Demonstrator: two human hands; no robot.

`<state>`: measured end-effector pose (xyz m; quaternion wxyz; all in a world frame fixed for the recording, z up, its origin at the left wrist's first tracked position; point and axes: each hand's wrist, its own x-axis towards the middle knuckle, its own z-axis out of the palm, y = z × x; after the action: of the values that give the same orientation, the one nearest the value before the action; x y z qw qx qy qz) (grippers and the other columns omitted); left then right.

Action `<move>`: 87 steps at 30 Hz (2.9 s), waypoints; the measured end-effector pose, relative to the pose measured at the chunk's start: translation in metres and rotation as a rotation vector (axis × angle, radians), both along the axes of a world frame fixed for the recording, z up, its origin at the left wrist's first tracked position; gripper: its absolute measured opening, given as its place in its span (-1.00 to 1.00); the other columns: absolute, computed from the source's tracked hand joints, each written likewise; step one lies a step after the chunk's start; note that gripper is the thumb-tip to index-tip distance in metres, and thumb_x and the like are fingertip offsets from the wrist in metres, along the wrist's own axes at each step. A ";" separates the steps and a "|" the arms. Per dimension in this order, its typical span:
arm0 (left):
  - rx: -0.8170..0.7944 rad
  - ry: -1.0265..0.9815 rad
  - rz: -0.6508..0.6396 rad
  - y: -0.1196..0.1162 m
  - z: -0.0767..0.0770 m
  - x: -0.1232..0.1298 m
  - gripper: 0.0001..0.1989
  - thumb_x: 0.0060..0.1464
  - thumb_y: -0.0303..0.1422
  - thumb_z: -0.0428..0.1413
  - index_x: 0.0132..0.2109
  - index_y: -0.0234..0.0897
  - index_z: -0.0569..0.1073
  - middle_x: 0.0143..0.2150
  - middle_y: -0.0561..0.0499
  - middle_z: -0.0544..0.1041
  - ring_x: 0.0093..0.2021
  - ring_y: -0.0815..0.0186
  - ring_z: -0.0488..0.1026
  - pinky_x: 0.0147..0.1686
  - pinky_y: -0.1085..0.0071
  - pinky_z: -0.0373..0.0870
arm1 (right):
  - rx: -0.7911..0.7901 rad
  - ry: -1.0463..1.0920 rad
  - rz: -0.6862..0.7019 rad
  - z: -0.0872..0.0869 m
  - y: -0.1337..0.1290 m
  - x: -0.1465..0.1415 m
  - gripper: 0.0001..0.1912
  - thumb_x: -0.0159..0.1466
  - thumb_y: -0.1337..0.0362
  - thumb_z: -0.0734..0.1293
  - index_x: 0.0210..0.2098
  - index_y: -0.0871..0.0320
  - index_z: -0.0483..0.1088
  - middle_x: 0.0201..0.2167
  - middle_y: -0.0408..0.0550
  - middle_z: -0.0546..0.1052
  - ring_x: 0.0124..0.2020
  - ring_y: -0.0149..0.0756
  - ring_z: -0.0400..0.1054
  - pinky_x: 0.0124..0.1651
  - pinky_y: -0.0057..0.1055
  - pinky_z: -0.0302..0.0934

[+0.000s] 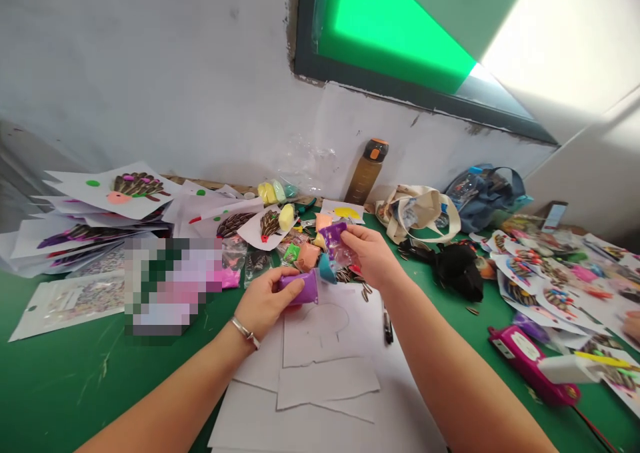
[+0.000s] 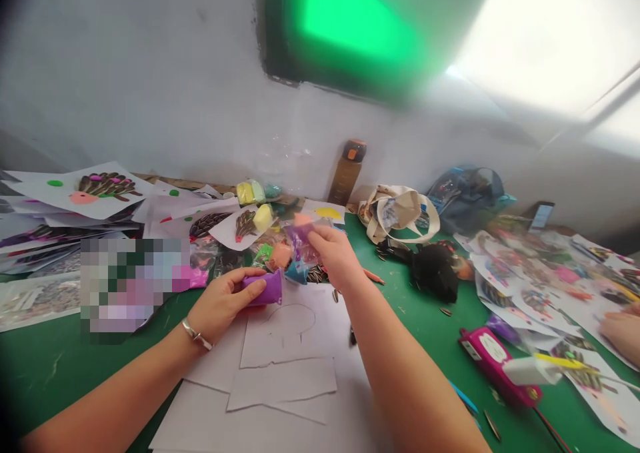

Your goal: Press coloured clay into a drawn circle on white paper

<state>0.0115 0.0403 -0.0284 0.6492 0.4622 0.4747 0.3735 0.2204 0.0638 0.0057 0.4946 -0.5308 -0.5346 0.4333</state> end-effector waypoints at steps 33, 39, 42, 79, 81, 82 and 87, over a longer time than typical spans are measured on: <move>0.194 0.195 -0.052 -0.004 0.008 0.001 -0.38 -0.04 -0.28 0.18 0.19 -0.33 0.32 -0.27 -0.02 0.55 -0.25 0.25 0.52 -0.13 0.23 0.50 | -0.094 -0.003 -0.043 -0.009 -0.062 -0.011 -0.75 0.21 0.12 0.29 -0.46 0.18 0.36 -0.68 -0.22 0.33 -0.67 -0.50 0.14 -0.64 -0.57 0.00; 0.057 0.090 -0.051 -0.003 0.005 0.003 -0.33 0.00 -0.19 0.16 0.23 -0.28 0.22 -0.40 0.06 0.54 -0.33 0.25 0.55 -0.26 0.26 0.55 | -0.086 -0.008 -0.038 -0.009 -0.063 -0.011 -0.73 0.22 0.11 0.29 -0.47 0.18 0.35 -0.68 -0.23 0.32 -0.67 -0.49 0.14 -0.63 -0.55 0.00; 0.182 0.359 -0.090 0.000 0.000 0.001 -0.41 0.06 -0.13 0.09 0.21 -0.22 0.27 -0.36 0.03 0.57 -0.45 0.25 0.55 -0.36 0.28 0.54 | -0.060 -0.018 -0.076 -0.013 -0.062 -0.008 -0.73 0.21 0.09 0.29 -0.45 0.18 0.37 -0.68 -0.24 0.29 -0.65 -0.49 0.12 -0.63 -0.55 -0.02; 0.683 0.488 -0.139 -0.039 0.042 0.001 -0.74 0.05 -0.12 0.12 -0.29 -0.21 0.55 -0.32 0.00 0.57 -0.32 0.25 0.46 -0.29 0.39 0.38 | -0.050 -0.242 0.034 -0.004 -0.095 -0.035 -0.69 0.15 0.14 0.35 -0.59 0.15 0.23 -0.62 -0.23 0.25 -0.55 -0.46 0.07 -0.53 -0.51 -0.05; 0.501 0.388 -0.234 -0.042 0.044 0.005 -0.74 0.04 -0.13 0.12 -0.32 -0.22 0.54 -0.36 0.01 0.57 -0.35 0.27 0.45 -0.34 0.42 0.38 | -0.003 -0.334 0.075 -0.004 -0.098 -0.038 -0.69 0.16 0.17 0.33 -0.62 0.15 0.21 -0.63 -0.23 0.26 -0.54 -0.46 0.08 -0.52 -0.51 -0.05; 0.432 0.343 -0.250 -0.043 0.045 0.006 -0.75 0.03 -0.14 0.12 -0.33 -0.23 0.54 -0.37 0.01 0.57 -0.36 0.27 0.45 -0.36 0.42 0.37 | 0.013 -0.371 0.088 -0.004 -0.099 -0.039 -0.68 0.16 0.19 0.33 -0.63 0.15 0.20 -0.64 -0.24 0.26 -0.55 -0.46 0.08 -0.52 -0.51 -0.07; 0.375 0.304 -0.233 -0.041 0.046 0.008 -0.74 0.02 -0.20 0.08 -0.51 -0.27 0.45 -0.53 0.06 0.44 -0.47 0.35 0.33 -0.46 0.47 0.29 | -0.013 -0.298 0.180 -0.001 -0.100 -0.038 -0.65 0.15 0.09 0.35 -0.61 0.15 0.23 -0.64 -0.24 0.22 -0.55 -0.46 0.05 -0.53 -0.51 -0.07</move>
<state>0.0193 -0.0007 0.0174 0.5122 0.6766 0.4328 0.3043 0.1822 -0.0363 0.0050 0.3657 -0.5423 -0.6445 0.3959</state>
